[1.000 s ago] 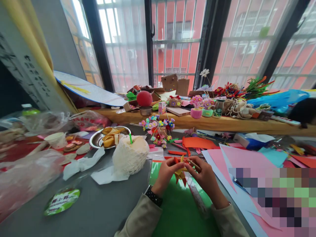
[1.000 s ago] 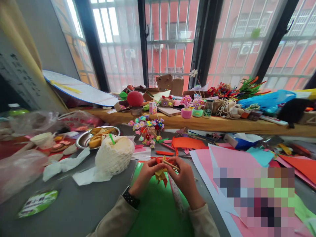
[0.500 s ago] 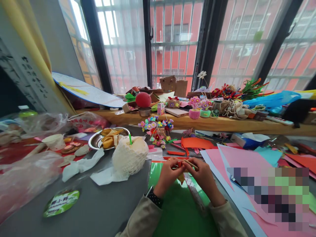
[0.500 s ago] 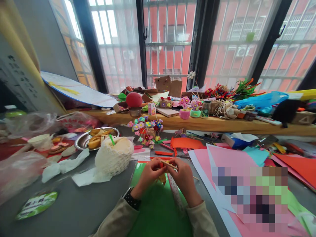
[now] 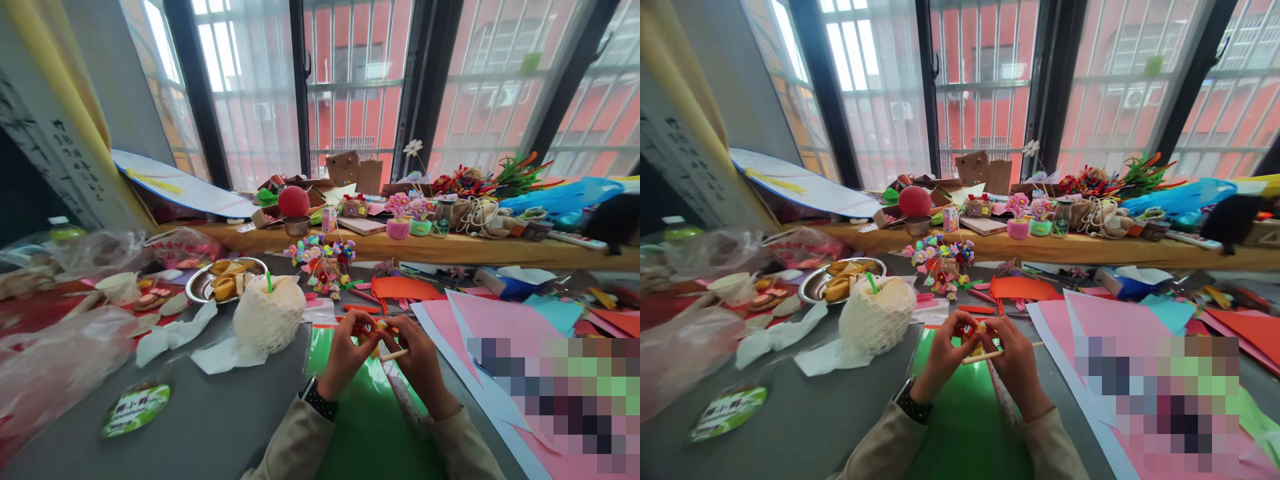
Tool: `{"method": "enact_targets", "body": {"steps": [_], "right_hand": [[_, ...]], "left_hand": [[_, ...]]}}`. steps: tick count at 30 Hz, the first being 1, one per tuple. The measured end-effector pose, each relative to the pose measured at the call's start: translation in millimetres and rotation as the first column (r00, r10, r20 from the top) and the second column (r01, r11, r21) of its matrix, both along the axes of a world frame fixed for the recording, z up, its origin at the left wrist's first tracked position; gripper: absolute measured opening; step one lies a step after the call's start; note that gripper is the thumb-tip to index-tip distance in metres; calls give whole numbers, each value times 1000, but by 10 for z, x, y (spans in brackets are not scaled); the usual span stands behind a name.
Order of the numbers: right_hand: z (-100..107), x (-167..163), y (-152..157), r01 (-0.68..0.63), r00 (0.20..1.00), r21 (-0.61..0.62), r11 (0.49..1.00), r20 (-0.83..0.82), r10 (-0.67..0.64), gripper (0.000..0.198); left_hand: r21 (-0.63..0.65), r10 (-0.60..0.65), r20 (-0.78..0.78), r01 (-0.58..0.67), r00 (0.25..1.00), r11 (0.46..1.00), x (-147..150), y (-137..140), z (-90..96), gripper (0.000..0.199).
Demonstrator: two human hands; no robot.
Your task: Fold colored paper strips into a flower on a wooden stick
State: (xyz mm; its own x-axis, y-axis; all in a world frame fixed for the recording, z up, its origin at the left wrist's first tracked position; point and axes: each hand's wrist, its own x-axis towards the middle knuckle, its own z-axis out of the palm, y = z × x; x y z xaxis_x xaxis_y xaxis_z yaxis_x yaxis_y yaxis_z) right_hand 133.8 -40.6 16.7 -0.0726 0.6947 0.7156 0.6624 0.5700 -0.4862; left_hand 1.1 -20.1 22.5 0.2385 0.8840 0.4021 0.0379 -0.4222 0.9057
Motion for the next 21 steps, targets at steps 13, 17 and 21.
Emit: {"method": "enact_targets", "body": {"steps": [13, 17, 21], "right_hand": [[23, -24, -26, -2, 1000, 12, 1000, 21, 2, 8], [15, -16, -17, 49, 999, -43, 998, -7, -49, 13], [27, -22, -20, 35, 999, -88, 996, -27, -37, 17]], "left_hand": [[-40, -166, -35, 165, 986, 986, -114, 57, 64, 18], [-102, -181, 19, 182, 983, 978, -103, 68, 42, 20], [-197, -237, 114, 256, 965, 947, -100, 74, 16, 25]]}}
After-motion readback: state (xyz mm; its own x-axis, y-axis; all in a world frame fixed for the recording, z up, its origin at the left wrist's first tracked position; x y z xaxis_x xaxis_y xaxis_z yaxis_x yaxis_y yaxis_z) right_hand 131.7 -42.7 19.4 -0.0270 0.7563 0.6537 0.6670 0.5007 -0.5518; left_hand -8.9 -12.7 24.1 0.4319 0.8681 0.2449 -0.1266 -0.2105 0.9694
